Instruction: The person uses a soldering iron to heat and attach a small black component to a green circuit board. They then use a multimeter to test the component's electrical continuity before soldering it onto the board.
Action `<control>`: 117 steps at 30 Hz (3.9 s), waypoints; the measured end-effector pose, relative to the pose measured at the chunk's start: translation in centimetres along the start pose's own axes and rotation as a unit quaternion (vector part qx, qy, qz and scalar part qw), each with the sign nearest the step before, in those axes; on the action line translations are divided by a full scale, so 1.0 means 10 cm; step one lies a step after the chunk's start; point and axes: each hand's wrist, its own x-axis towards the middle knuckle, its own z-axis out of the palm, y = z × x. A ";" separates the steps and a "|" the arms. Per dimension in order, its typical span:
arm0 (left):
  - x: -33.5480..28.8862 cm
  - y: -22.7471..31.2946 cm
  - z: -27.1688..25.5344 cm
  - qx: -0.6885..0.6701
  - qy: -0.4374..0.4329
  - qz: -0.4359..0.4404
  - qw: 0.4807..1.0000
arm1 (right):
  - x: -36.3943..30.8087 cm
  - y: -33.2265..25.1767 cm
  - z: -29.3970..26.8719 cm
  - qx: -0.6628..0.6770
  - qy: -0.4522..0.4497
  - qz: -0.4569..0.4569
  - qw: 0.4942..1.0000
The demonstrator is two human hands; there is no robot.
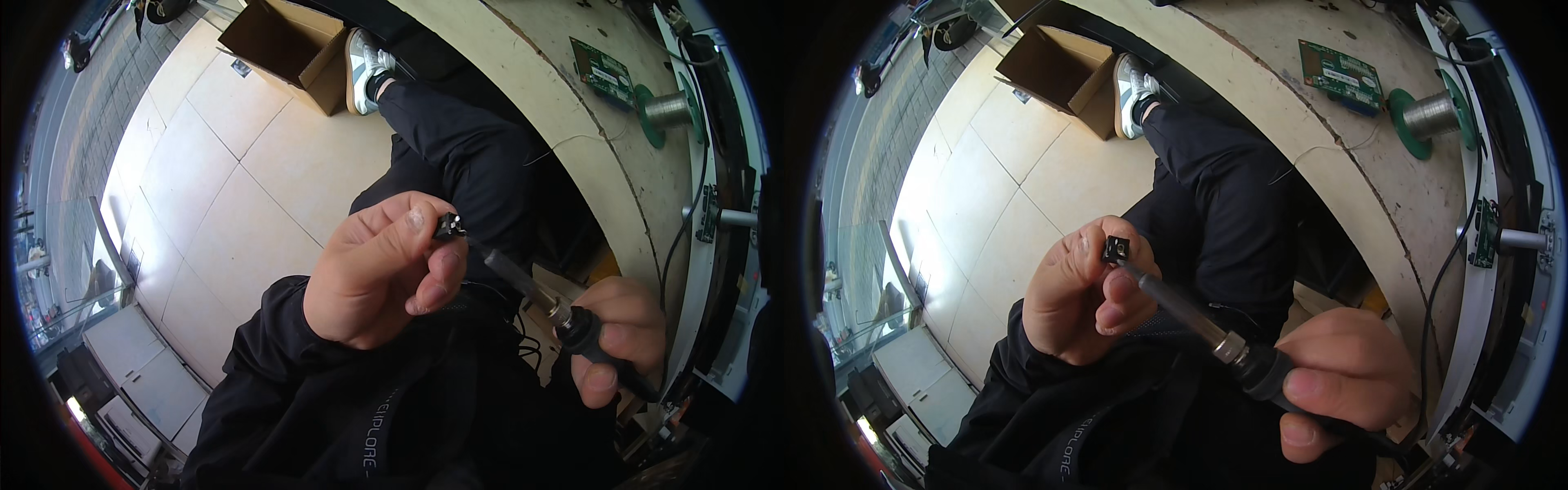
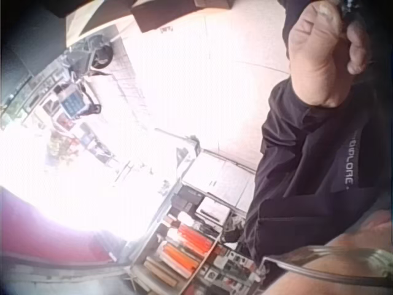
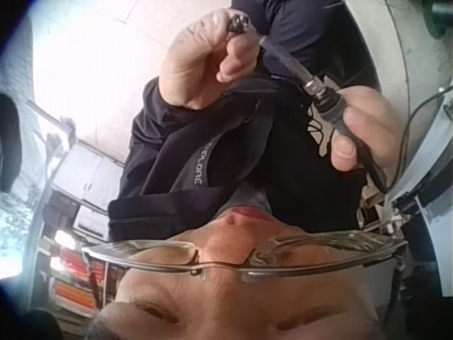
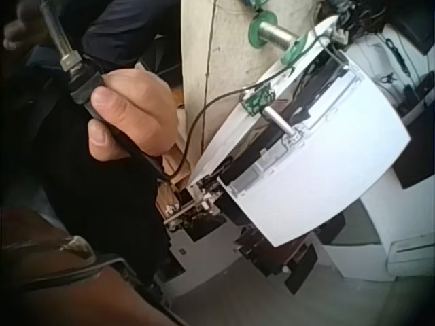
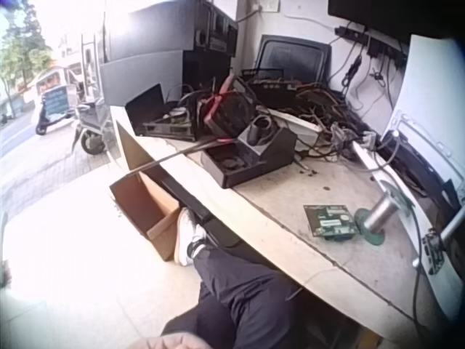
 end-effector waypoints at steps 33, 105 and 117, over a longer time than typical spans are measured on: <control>0.02 0.10 0.06 0.033 0.028 0.033 0.999 | 0.07 0.13 0.13 -0.031 0.007 -0.042 0.999; 0.43 -0.10 0.07 0.185 -0.028 0.155 0.970 | -0.08 -0.02 -0.15 -0.057 0.015 -0.016 0.998; 0.36 -0.07 0.01 0.162 -0.039 0.077 0.983 | -0.02 -0.05 -0.07 -0.068 0.087 0.047 0.993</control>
